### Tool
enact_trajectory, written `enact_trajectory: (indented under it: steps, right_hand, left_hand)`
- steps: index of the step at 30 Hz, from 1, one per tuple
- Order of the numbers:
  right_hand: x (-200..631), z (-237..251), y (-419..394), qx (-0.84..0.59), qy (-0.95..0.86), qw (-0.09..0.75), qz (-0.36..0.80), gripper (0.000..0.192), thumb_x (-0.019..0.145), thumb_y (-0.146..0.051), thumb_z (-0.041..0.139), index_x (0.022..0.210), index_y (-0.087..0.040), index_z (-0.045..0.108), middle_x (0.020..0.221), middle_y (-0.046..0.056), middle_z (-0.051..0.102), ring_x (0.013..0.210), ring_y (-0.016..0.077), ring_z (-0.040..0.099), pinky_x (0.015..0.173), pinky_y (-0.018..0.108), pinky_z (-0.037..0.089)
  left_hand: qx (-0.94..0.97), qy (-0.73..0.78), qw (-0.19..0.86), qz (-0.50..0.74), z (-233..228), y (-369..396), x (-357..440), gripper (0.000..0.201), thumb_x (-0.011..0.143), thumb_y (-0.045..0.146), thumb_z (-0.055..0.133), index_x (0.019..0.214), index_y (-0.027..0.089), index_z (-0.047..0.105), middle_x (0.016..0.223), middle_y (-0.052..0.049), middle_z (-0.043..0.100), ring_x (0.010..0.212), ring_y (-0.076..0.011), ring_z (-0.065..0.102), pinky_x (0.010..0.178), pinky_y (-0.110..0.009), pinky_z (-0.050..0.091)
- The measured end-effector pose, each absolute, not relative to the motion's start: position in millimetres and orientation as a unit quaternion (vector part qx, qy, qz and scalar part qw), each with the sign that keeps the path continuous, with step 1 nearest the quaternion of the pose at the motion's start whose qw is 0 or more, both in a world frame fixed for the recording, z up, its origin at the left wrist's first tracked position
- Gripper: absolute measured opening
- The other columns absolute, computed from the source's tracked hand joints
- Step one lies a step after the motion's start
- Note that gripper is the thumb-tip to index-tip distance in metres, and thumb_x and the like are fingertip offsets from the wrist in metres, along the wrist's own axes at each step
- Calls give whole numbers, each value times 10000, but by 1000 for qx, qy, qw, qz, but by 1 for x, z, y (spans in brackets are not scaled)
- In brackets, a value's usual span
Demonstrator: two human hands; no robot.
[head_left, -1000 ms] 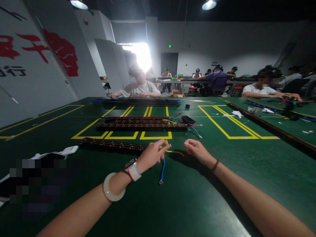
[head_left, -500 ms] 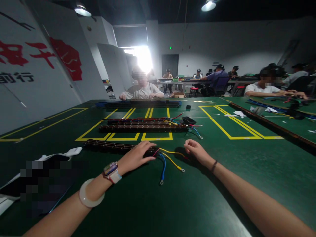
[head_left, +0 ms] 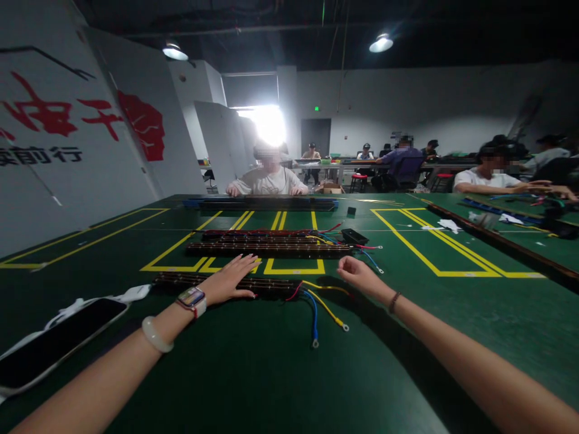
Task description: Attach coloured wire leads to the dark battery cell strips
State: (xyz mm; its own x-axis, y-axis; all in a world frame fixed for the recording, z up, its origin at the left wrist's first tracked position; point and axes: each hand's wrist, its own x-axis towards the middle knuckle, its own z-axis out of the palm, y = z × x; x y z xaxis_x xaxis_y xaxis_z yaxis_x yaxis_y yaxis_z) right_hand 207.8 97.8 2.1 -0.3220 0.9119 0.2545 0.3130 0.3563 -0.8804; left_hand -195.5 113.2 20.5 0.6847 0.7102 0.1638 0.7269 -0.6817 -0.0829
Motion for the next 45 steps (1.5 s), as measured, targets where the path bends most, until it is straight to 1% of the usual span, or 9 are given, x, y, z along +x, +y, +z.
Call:
enact_trajectory:
  steps: [5,9,12,15,18,21,23,28,45]
  right_hand:
    - [180,33,159,-472,-798,320,198,113,790,-243,526,878,-172,537,783,14,584,686,134,531,618,250,419]
    - [143,55,213,-501,-833,218,87,343,836,-346,539,1114,-145,546,1089,113,610,961,198,574,815,295,444]
    - [116,58,247,-496,-850,162,70,552,822,-525,533,1228,-151,516,1265,143,539,1144,269,505,958,355,377]
    - [95,52,273,-500,-854,122,78,684,815,-639,456,1285,-143,483,1360,153,462,1232,303,434,1005,384,335]
    - [83,44,290,-517,-848,80,88,726,806,-687,411,1259,-129,512,1336,171,487,1208,309,461,974,384,364]
    - [79,38,300,-529,-841,48,99,684,776,-706,443,1140,-147,595,1185,162,605,1047,289,577,857,354,437]
    - [80,35,303,-531,-840,46,100,660,766,-713,451,1086,-161,617,1125,151,632,981,272,602,810,334,449]
    - [83,27,302,-528,-841,79,87,669,767,-735,419,1115,-186,579,1161,138,593,1039,265,559,848,330,417]
    - [133,14,226,-583,-797,149,55,698,708,-792,418,1006,-169,520,1056,148,586,961,277,549,809,366,420]
  left_hand:
    - [-929,-361,62,-44,18,147,-182,945,715,719,481,1445,178,220,1498,-132,237,1389,-259,180,1133,-420,145]
    - [-943,-321,77,-55,18,169,-175,820,762,668,479,1430,240,272,1507,-94,227,1394,-244,168,1138,-426,105]
    - [-946,-309,76,-64,20,180,-174,726,792,618,491,1412,289,305,1513,-71,215,1397,-234,160,1137,-437,92]
    - [-946,-308,80,-58,21,188,-175,677,805,609,478,1399,322,325,1521,-56,190,1402,-231,135,1135,-446,68]
    - [-937,-334,85,-66,19,196,-175,778,776,655,474,1426,280,271,1520,-74,193,1403,-234,132,1136,-432,69]
    - [-905,-409,75,-88,14,201,-175,964,717,724,474,1440,137,227,1488,-148,259,1385,-255,197,1132,-404,125]
    - [-889,-446,59,-88,12,204,-174,984,698,749,465,1409,91,290,1452,-174,327,1359,-267,266,1122,-392,171]
    - [-888,-445,56,-100,7,208,-176,917,695,756,460,1342,107,402,1423,-162,384,1341,-263,306,1118,-387,192]
    - [-920,-379,6,-97,8,194,-140,961,640,734,557,1349,112,371,1438,-176,352,1352,-254,291,1120,-377,201]
